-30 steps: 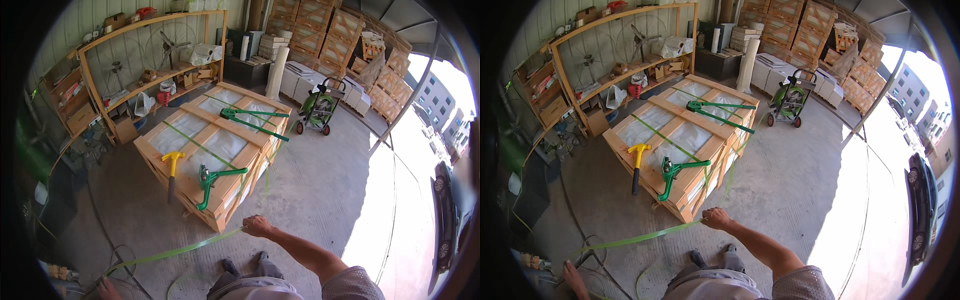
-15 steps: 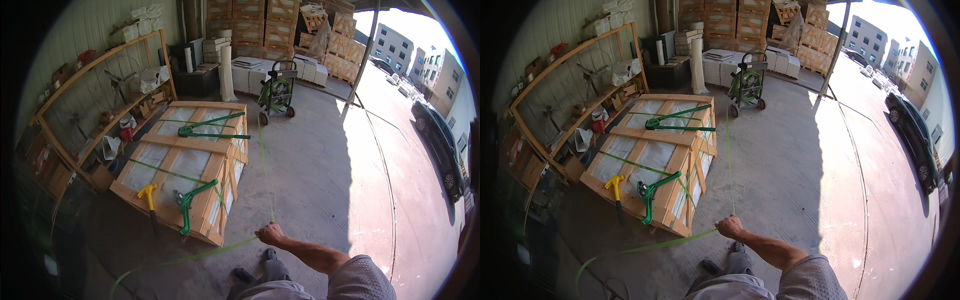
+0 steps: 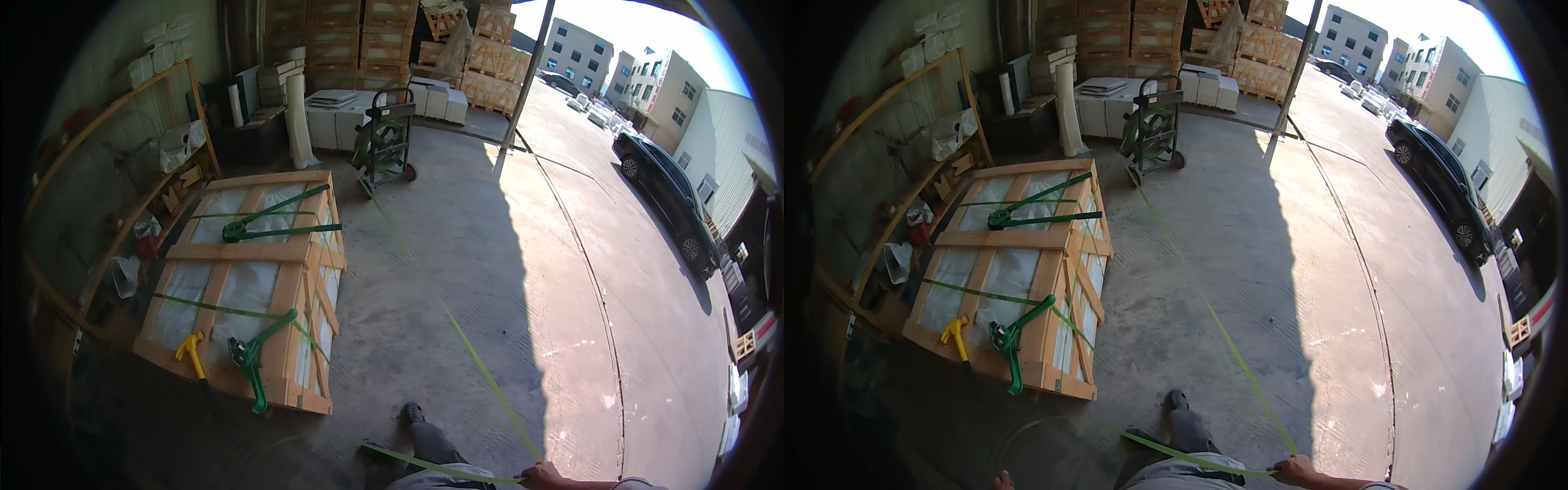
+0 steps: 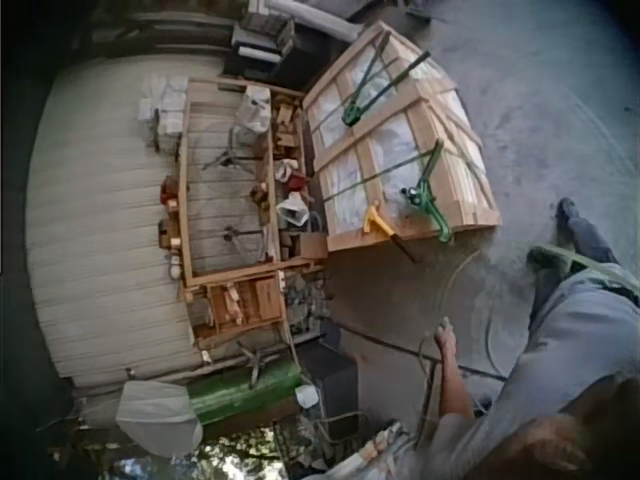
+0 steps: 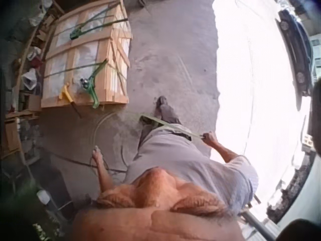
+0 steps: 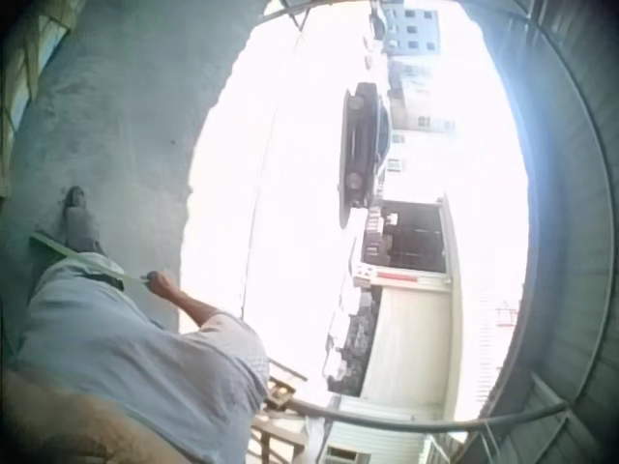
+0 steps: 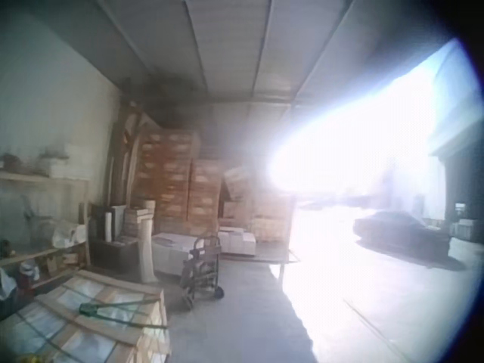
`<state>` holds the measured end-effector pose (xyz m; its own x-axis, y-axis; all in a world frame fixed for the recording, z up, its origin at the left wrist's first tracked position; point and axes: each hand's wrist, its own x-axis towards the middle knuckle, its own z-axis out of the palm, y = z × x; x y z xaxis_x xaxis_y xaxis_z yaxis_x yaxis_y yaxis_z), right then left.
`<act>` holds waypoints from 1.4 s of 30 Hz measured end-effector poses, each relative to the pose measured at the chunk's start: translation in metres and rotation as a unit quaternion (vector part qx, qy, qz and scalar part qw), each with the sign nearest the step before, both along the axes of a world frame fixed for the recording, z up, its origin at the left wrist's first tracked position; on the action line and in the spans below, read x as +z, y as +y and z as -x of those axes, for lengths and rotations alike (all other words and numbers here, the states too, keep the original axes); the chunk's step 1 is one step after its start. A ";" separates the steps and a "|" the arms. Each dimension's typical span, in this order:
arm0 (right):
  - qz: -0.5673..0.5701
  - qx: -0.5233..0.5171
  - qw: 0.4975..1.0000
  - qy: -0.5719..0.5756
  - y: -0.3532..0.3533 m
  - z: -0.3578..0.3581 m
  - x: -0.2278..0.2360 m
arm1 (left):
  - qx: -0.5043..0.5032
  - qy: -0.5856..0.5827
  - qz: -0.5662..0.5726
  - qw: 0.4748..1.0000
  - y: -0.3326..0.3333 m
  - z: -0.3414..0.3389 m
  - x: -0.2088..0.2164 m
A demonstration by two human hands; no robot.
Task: The person secures a wooden crate with green plastic straps using a manual tensioner and a hammer. They wrap straps around the crate, tighten them with the tensioner, and cut the excess strap material.
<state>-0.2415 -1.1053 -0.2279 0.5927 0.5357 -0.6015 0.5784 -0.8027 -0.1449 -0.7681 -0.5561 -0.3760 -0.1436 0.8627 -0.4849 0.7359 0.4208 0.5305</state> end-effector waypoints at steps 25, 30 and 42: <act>-0.480 -0.209 0.727 0.443 0.269 -0.371 0.127 | 0.073 0.047 0.026 0.996 -0.051 -0.012 0.026; -0.564 -0.263 0.777 0.095 0.299 -0.519 0.135 | 0.042 0.102 -0.038 0.993 -0.060 -0.079 0.068; -0.411 -0.248 0.759 -0.440 0.286 -0.924 0.045 | -0.032 0.492 -0.089 0.865 -0.116 0.021 0.134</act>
